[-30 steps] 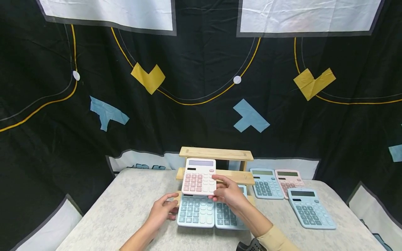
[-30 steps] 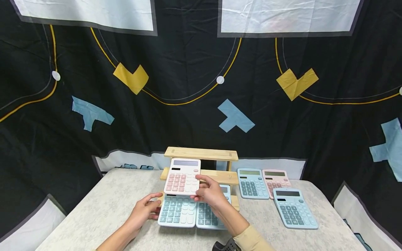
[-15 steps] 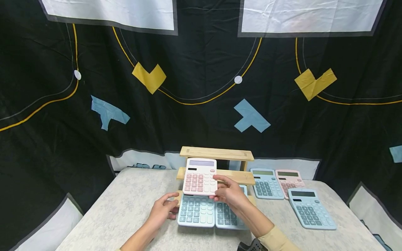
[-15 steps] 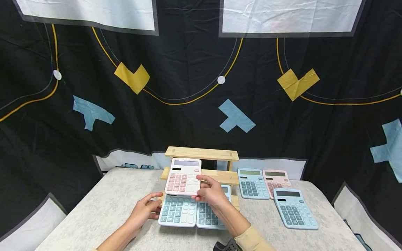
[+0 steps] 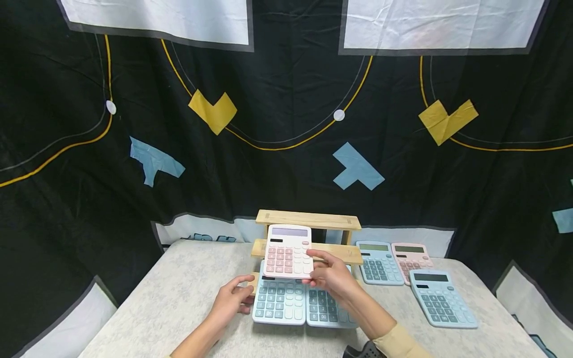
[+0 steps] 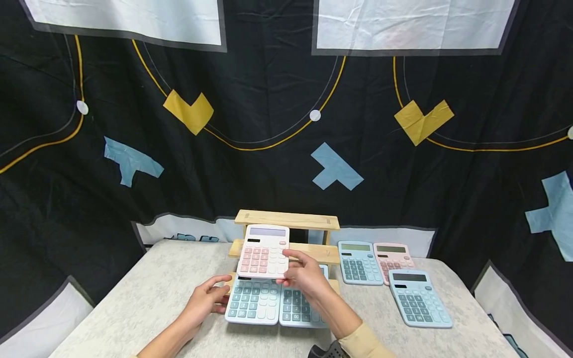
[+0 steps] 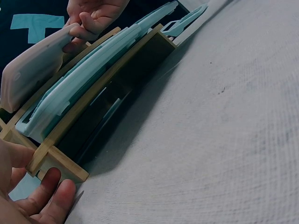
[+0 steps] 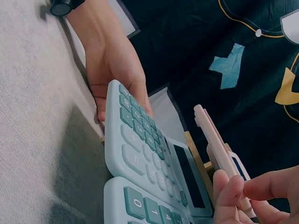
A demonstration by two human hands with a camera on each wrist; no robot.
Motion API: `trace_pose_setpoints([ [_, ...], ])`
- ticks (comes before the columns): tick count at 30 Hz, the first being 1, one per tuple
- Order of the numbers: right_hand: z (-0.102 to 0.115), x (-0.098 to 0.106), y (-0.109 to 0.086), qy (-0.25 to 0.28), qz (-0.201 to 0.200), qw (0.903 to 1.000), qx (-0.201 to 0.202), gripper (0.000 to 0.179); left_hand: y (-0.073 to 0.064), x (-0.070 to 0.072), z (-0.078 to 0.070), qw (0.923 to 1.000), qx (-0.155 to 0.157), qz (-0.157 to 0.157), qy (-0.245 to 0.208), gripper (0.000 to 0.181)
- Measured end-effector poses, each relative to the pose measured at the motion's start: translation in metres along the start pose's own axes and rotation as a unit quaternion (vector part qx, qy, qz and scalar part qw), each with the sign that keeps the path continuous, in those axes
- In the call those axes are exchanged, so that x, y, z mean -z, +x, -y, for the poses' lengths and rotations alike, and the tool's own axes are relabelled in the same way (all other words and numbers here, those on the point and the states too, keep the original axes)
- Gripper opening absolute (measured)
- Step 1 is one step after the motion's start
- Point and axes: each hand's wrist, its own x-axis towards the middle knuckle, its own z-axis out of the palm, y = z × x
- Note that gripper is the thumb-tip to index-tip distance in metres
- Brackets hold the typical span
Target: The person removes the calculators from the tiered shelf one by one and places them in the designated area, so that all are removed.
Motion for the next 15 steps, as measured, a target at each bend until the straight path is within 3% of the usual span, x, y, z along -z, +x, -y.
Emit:
trace_pose_setpoints([
  [15, 0.008, 0.017, -0.015, 0.002, -0.007, 1.0, 0.0, 0.06, 0.0, -0.001, 0.0, 1.0, 0.001, -0.005, -0.002, 0.042],
])
